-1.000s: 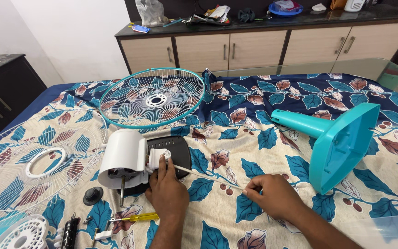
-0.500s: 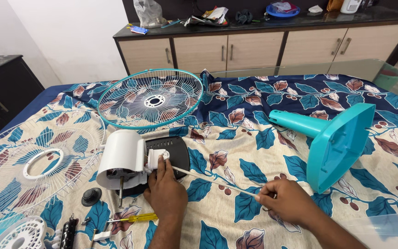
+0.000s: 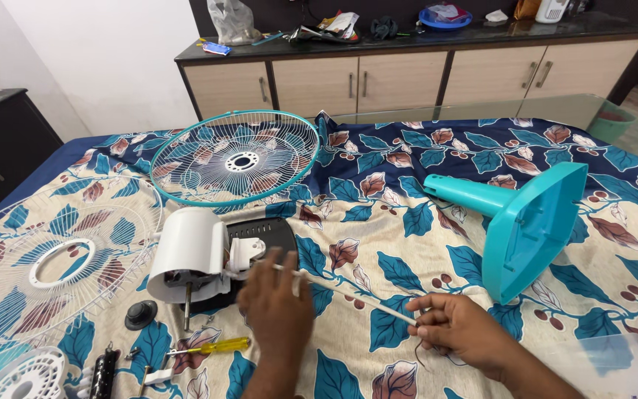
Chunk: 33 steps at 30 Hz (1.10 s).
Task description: The person disassembles a teal LG fan, removes the motor housing, and works on the internal wiring and switch. They use a screwdriver to loosen screws and connect wires to the switch terminals inside the fan body.
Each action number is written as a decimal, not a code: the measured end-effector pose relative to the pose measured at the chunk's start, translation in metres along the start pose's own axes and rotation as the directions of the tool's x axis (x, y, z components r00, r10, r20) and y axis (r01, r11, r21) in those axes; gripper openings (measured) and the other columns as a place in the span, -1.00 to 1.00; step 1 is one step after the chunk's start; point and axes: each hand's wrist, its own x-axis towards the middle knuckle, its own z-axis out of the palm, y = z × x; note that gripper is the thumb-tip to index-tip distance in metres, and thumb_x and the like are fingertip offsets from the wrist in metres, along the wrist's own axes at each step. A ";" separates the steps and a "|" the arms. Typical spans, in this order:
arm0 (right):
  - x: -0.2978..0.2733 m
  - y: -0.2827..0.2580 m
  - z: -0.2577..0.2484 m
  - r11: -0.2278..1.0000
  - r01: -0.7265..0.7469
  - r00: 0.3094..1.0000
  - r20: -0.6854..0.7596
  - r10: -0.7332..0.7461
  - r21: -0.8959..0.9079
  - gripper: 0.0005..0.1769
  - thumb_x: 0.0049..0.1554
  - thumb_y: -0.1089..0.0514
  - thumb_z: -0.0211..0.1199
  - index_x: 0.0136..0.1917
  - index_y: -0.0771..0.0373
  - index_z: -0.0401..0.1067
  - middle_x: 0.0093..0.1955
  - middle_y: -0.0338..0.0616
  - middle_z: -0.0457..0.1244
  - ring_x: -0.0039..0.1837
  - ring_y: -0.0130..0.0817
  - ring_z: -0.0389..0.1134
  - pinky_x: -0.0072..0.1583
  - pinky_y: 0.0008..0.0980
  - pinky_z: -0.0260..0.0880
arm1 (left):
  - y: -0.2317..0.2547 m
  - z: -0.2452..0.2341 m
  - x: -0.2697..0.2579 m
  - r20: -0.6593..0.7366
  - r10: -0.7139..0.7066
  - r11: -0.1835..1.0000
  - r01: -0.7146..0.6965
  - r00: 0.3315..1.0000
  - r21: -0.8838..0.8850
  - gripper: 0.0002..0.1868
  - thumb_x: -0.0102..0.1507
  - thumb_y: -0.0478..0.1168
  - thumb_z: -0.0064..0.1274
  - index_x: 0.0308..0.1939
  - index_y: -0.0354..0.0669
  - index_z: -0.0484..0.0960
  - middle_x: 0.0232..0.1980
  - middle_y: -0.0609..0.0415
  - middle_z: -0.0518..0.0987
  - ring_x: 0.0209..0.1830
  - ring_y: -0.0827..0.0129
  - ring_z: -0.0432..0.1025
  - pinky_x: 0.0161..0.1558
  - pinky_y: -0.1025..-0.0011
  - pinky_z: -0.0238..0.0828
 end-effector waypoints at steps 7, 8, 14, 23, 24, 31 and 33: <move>0.010 0.021 0.000 0.993 0.116 0.990 0.072 -0.118 0.032 -0.80 0.12 0.33 0.29 0.00 0.31 0.33 -0.23 -0.04 0.45 -0.24 -0.44 0.38 -0.16 -0.45 0.39 | 0.059 -0.015 -0.026 0.028 0.621 0.693 -0.532 0.783 -0.487 -0.56 0.19 0.01 0.25 0.13 0.05 0.67 0.13 0.11 0.61 0.21 0.18 0.42 0.23 0.05 0.16; 0.010 0.023 -0.001 0.990 0.140 0.987 0.080 -0.141 0.014 -0.79 0.12 0.32 0.30 0.00 0.30 0.32 -0.25 -0.05 0.42 -0.26 -0.45 0.35 -0.18 -0.46 0.35 | 0.061 -0.016 -0.028 0.089 0.650 0.662 -0.504 0.755 -0.554 -0.59 0.24 -0.04 0.24 0.15 0.03 0.67 0.07 0.16 0.63 0.16 0.25 0.46 0.24 0.12 0.20; 0.007 0.024 -0.001 0.991 0.101 0.986 0.124 -0.112 0.091 -0.78 0.09 0.35 0.36 0.01 0.36 0.42 -0.25 -0.16 0.37 -0.22 -0.49 0.35 -0.15 -0.46 0.37 | 0.065 -0.017 -0.028 0.106 0.640 0.677 -0.492 0.761 -0.548 -0.89 0.24 -0.13 0.22 -0.18 0.02 0.69 -0.31 0.18 0.58 -0.22 0.28 0.49 0.12 0.14 0.29; 0.003 0.008 0.022 0.938 0.238 0.967 -0.031 -0.254 -0.254 -0.78 0.17 0.15 0.26 0.04 0.26 0.61 -0.22 -0.18 0.50 -0.31 -0.48 0.38 -0.21 -0.47 0.40 | 0.063 -0.018 -0.027 0.066 0.536 0.738 -0.430 0.842 -0.519 -0.84 0.23 -0.09 0.27 -0.38 0.02 0.64 -0.47 0.19 0.56 -0.44 0.31 0.48 -0.26 0.25 0.20; -0.001 0.006 0.025 0.919 0.242 0.961 -0.050 -0.270 -0.310 -0.77 0.19 0.10 0.26 0.04 0.23 0.61 -0.25 -0.18 0.50 -0.34 -0.46 0.37 -0.22 -0.46 0.40 | 0.063 -0.017 -0.027 0.068 0.522 0.758 -0.427 0.850 -0.493 -0.83 0.22 -0.11 0.27 -0.42 0.04 0.63 -0.49 0.20 0.56 -0.47 0.34 0.48 -0.29 0.26 0.18; -0.028 -0.015 0.016 0.323 0.207 -0.111 -0.351 -0.930 -0.923 -0.22 -0.12 -0.03 0.50 0.22 0.43 0.28 0.23 0.20 0.22 0.31 0.15 0.26 0.31 0.00 0.27 | 0.055 -0.009 -0.020 -0.054 0.179 0.910 -0.186 0.982 -0.371 -0.86 0.15 -0.06 0.26 -0.44 0.07 0.68 -0.53 0.32 0.61 -0.53 0.40 0.48 -0.31 0.31 0.21; -0.025 -0.021 -0.001 0.340 0.040 -0.213 -0.340 -0.916 -0.940 0.03 -0.22 -0.04 0.54 0.31 0.61 0.17 0.38 0.41 0.12 0.42 0.31 0.15 0.36 0.13 0.17 | 0.053 -0.007 -0.019 -0.104 0.095 0.911 -0.128 0.990 -0.391 -0.89 0.17 -0.06 0.23 -0.42 0.10 0.69 -0.50 0.39 0.65 -0.52 0.47 0.50 -0.29 0.35 0.20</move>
